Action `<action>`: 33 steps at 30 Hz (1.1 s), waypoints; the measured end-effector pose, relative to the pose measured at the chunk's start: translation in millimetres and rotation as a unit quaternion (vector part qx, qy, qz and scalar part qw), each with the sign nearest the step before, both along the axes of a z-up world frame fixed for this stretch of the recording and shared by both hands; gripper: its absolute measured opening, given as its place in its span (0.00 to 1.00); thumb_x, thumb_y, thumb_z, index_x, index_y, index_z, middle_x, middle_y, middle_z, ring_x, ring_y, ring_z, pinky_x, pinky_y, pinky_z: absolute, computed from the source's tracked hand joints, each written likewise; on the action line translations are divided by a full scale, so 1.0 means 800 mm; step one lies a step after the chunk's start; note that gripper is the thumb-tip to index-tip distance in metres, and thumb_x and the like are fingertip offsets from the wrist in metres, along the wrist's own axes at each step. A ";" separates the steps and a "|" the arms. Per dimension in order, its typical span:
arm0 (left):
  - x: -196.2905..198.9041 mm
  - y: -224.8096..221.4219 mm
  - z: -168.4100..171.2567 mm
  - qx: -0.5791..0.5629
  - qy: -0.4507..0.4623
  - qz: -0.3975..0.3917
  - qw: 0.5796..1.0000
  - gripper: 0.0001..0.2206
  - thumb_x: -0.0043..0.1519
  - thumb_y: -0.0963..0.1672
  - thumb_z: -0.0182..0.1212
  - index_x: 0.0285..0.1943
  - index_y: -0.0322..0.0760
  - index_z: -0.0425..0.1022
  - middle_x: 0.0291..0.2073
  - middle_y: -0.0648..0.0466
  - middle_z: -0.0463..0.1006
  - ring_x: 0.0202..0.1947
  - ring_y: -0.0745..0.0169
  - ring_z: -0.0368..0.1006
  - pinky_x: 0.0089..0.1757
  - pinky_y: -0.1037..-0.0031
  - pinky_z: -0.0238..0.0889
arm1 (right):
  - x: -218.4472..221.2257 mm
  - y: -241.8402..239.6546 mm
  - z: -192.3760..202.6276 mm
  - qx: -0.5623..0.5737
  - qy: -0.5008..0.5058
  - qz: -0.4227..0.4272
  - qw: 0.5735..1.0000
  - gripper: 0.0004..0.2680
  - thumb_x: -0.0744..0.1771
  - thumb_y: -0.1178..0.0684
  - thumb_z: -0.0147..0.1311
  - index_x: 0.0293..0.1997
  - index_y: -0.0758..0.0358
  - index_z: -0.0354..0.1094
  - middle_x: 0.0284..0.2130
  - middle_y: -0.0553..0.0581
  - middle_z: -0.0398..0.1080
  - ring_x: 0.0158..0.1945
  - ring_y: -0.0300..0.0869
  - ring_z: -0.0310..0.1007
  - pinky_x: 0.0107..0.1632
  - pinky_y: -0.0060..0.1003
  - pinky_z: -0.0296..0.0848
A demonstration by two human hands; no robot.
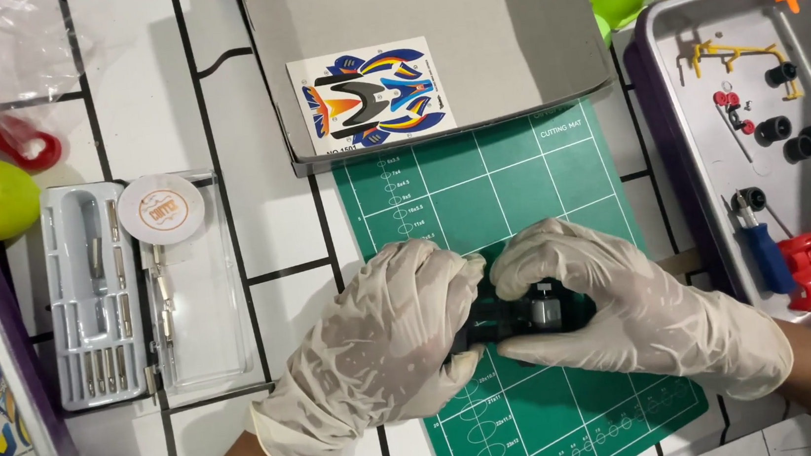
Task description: Assembling a mini 4WD toy car by installing internal components like the motor and gears into the chassis and then attaching the red body shell.
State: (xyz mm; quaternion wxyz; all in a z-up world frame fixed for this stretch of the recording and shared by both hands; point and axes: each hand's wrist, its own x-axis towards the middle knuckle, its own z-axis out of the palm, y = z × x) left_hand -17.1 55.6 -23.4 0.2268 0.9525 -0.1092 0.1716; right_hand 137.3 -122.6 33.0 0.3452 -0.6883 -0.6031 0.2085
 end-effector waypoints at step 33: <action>0.006 0.010 -0.013 0.067 0.039 -0.003 0.997 0.48 0.45 0.71 0.61 0.70 0.49 0.67 0.49 0.53 0.75 0.50 0.48 0.70 0.51 0.50 0.62 | 0.070 -0.144 0.148 -0.033 -0.108 -0.279 0.953 0.21 0.66 0.64 0.55 0.13 0.64 0.42 0.53 0.67 0.76 0.58 0.52 0.78 0.58 0.43 0.75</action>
